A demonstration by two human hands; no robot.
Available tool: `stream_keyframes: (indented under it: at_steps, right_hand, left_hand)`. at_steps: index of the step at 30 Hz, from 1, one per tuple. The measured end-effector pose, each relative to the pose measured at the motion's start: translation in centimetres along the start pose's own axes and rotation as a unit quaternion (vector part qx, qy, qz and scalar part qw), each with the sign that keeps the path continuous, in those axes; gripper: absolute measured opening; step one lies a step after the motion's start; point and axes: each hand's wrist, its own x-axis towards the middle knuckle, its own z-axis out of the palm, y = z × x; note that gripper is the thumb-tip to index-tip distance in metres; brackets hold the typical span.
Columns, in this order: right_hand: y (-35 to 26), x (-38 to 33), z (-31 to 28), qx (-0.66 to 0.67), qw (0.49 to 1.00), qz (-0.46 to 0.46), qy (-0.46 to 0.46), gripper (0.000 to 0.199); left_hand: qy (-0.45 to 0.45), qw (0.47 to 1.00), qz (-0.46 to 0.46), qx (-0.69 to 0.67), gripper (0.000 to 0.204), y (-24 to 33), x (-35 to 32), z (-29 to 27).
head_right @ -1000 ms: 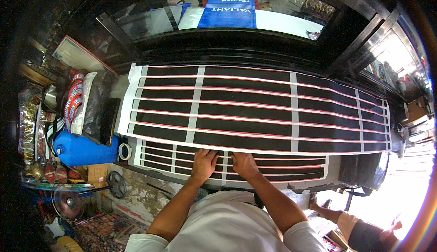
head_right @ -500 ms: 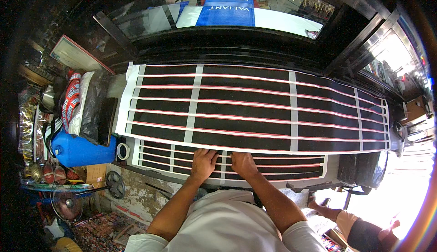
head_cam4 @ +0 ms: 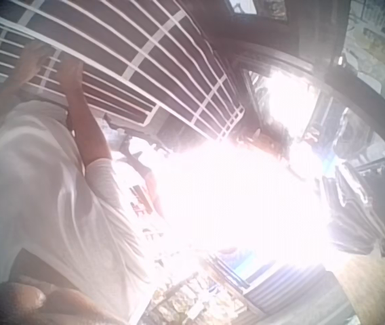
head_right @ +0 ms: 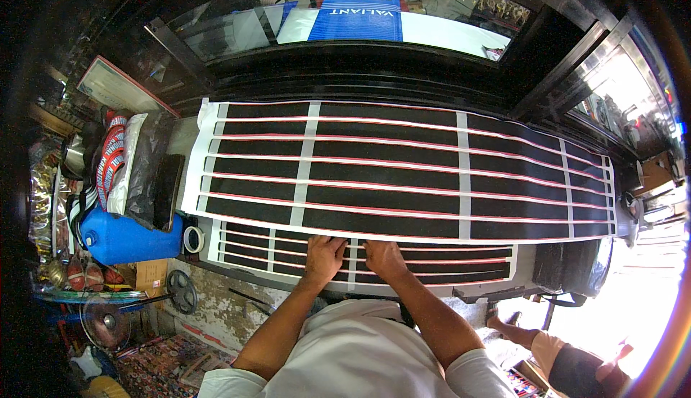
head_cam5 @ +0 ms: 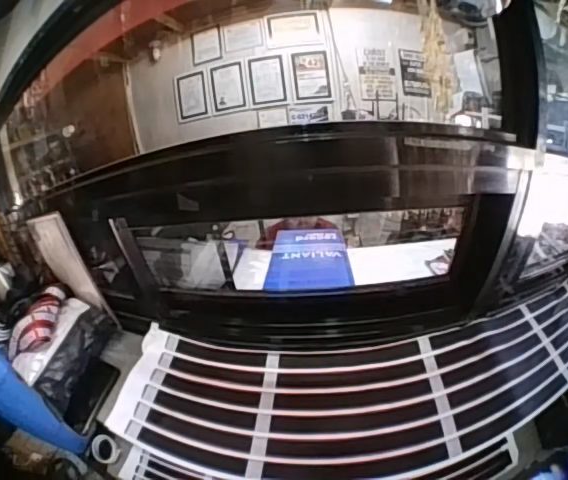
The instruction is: The person aligns and secures a solar panel onto a metal frame using white tape. They repeatedly press and smooth the tape along the panel edges to ensure it adheres properly.
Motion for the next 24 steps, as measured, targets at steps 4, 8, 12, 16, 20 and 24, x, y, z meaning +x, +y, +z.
stream_keyframes:
  at_steps: [4,8,12,16,20,24]
  right_hand:
    - [0.1,0.2,0.2,0.019,1.000,0.003,-0.001,0.016]
    - [0.0,0.9,1.4,-0.029,0.995,-0.067,0.071,0.019]
    - [-0.4,2.0,1.9,-0.094,0.995,-0.023,-0.005,0.035]
    - [-1.3,2.7,2.5,-0.100,0.994,-0.038,0.035,0.037]
    - [-1.0,3.5,2.5,-0.150,0.985,-0.070,0.051,0.040]
    - [-0.4,3.5,1.2,-0.168,0.982,-0.074,-0.054,0.055]
  left_hand:
    - [-0.011,1.000,-0.005,0.010,0.025,-0.1,-0.1,0.2]
    - [0.004,1.000,-0.003,0.001,0.025,0.0,0.0,0.2]
    - [-0.002,1.000,-0.003,-0.008,0.023,-0.3,0.1,0.0]
    - [0.011,1.000,-0.003,-0.024,0.021,0.0,0.2,-0.1]
    - [0.011,0.999,-0.005,-0.037,0.023,0.1,0.4,-0.3]
    - [0.026,0.997,0.021,-0.064,0.027,0.4,0.7,-1.2]
